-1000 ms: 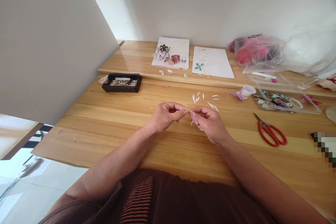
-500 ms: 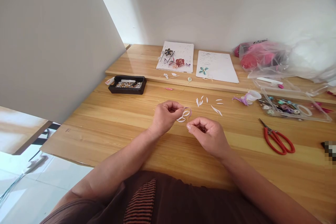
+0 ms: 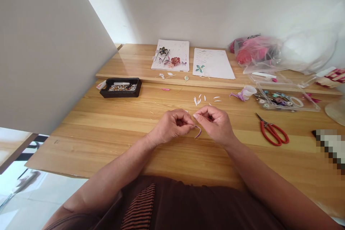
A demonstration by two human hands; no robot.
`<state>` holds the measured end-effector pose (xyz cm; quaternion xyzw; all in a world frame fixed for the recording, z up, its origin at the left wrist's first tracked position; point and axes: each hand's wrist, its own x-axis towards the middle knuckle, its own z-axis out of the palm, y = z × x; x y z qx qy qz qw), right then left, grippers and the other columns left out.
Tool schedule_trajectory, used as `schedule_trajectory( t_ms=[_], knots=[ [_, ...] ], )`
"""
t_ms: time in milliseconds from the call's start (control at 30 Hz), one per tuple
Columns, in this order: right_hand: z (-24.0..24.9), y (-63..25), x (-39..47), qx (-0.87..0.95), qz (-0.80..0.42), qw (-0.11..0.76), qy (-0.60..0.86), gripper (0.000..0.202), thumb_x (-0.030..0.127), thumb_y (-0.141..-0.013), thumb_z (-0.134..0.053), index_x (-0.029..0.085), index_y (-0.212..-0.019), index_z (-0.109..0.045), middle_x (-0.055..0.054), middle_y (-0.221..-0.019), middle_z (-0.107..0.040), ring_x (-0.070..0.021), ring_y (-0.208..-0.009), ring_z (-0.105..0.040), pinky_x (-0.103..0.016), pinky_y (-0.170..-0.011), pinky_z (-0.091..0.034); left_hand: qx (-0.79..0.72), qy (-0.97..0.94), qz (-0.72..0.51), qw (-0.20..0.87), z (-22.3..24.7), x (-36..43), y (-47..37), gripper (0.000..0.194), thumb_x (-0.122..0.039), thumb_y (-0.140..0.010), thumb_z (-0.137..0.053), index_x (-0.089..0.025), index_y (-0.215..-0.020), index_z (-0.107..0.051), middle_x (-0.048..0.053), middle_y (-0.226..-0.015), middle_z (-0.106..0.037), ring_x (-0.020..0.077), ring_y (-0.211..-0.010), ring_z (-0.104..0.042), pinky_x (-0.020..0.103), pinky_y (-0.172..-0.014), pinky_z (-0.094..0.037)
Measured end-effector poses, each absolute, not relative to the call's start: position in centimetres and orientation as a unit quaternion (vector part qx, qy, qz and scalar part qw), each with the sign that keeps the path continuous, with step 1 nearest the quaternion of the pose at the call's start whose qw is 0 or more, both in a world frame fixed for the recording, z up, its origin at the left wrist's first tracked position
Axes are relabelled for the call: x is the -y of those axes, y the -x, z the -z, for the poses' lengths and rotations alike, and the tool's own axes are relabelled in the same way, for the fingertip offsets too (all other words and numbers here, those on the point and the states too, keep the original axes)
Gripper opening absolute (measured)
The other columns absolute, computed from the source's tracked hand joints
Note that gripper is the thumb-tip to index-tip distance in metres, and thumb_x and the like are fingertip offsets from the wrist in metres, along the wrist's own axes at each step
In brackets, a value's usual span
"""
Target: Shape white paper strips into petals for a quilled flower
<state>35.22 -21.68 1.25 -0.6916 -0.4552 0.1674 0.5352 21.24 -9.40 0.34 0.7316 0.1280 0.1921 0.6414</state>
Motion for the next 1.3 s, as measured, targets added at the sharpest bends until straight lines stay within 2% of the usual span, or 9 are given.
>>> schedule_trajectory(
  t_ms=[100,233,400,567,833,967,1067,1167,1300],
  knots=[
    [-0.3,-35.6,21.3,0.417,-0.232,0.549,0.686,0.019,0.034,-0.082,-0.070,0.019,-0.071,-0.065,0.004,-0.052,-0.051,-0.0094,-0.047,-0.039,-0.025,-0.046,-0.031,-0.139,-0.687,-0.212,0.681,-0.4,9.2,-21.4,0.016,-0.027,-0.075,-0.078,-0.013,-0.072,-0.070,0.005,-0.080,-0.065,0.0121,-0.071,-0.058,0.025,-0.064,-0.044],
    [0.6,-35.2,21.3,0.377,-0.319,0.584,0.644,0.023,0.040,-0.081,-0.072,0.018,-0.075,-0.065,-0.001,-0.062,-0.064,-0.0127,-0.055,-0.054,-0.027,-0.053,-0.040,-0.184,-0.618,-0.248,0.723,-0.3,8.7,-21.7,0.021,-0.031,-0.071,-0.081,-0.013,-0.072,-0.070,0.002,-0.073,-0.064,0.0087,-0.062,-0.052,0.023,-0.059,-0.041],
    [0.8,-34.4,21.5,0.351,-0.346,0.580,0.649,0.026,0.040,-0.081,-0.073,0.019,-0.070,-0.062,0.002,-0.057,-0.059,-0.0080,-0.046,-0.041,-0.024,-0.045,-0.029,-0.245,-0.559,-0.281,0.741,-0.1,8.5,-21.9,0.026,-0.034,-0.067,-0.084,-0.014,-0.068,-0.068,0.000,-0.068,-0.063,0.0076,-0.059,-0.051,0.022,-0.057,-0.041],
    [0.4,-33.7,21.8,0.378,-0.347,0.556,0.654,0.024,0.037,-0.082,-0.070,0.019,-0.069,-0.063,0.001,-0.062,-0.062,-0.0082,-0.046,-0.044,-0.025,-0.046,-0.034,-0.295,-0.562,-0.312,0.707,0.3,8.2,-22.1,0.024,-0.034,-0.068,-0.082,-0.014,-0.072,-0.068,0.000,-0.068,-0.063,0.0088,-0.061,-0.053,0.022,-0.057,-0.043],
    [-0.7,-32.3,22.8,0.481,-0.215,0.501,0.687,0.015,0.023,-0.086,-0.063,0.018,-0.072,-0.063,0.003,-0.061,-0.056,-0.0093,-0.053,-0.043,-0.024,-0.050,-0.035,-0.302,-0.682,-0.334,0.576,-0.1,8.2,-21.9,0.017,-0.029,-0.068,-0.078,-0.015,-0.069,-0.069,0.003,-0.074,-0.065,0.0112,-0.063,-0.055,0.024,-0.057,-0.043],
    [-1.2,-32.6,23.1,0.553,-0.091,0.483,0.673,0.011,0.017,-0.086,-0.061,0.019,-0.076,-0.066,0.003,-0.060,-0.054,-0.0100,-0.054,-0.044,-0.025,-0.055,-0.038,-0.234,-0.759,-0.326,0.513,0.3,8.4,-21.7,0.007,-0.020,-0.074,-0.072,-0.015,-0.070,-0.069,0.005,-0.079,-0.065,0.0117,-0.066,-0.056,0.024,-0.058,-0.044],
    [-1.6,-33.3,23.1,0.580,-0.010,0.479,0.659,0.013,0.017,-0.088,-0.061,0.020,-0.078,-0.068,0.001,-0.063,-0.059,-0.0114,-0.057,-0.048,-0.027,-0.059,-0.041,-0.164,-0.800,-0.295,0.496,0.6,8.7,-21.5,0.007,-0.015,-0.076,-0.068,-0.016,-0.069,-0.068,0.005,-0.080,-0.065,0.0117,-0.068,-0.056,0.023,-0.059,-0.043],
    [-1.6,-34.1,22.9,0.562,-0.017,0.490,0.666,0.014,0.023,-0.091,-0.061,0.021,-0.080,-0.070,0.000,-0.067,-0.064,-0.0125,-0.057,-0.049,-0.028,-0.058,-0.041,-0.112,-0.812,-0.270,0.505,0.3,9.2,-21.2,0.010,-0.016,-0.079,-0.068,-0.017,-0.068,-0.067,0.005,-0.079,-0.064,0.0120,-0.068,-0.055,0.024,-0.059,-0.043],
    [-0.7,-35.2,22.1,0.475,-0.091,0.523,0.702,0.018,0.033,-0.089,-0.064,0.022,-0.076,-0.068,0.004,-0.055,-0.049,-0.0122,-0.051,-0.039,-0.028,-0.052,-0.035,-0.098,-0.773,-0.246,0.577,-0.4,9.6,-21.0,0.008,-0.023,-0.079,-0.073,-0.017,-0.074,-0.072,0.008,-0.084,-0.066,0.0142,-0.071,-0.058,0.025,-0.062,-0.045]
  ],
)
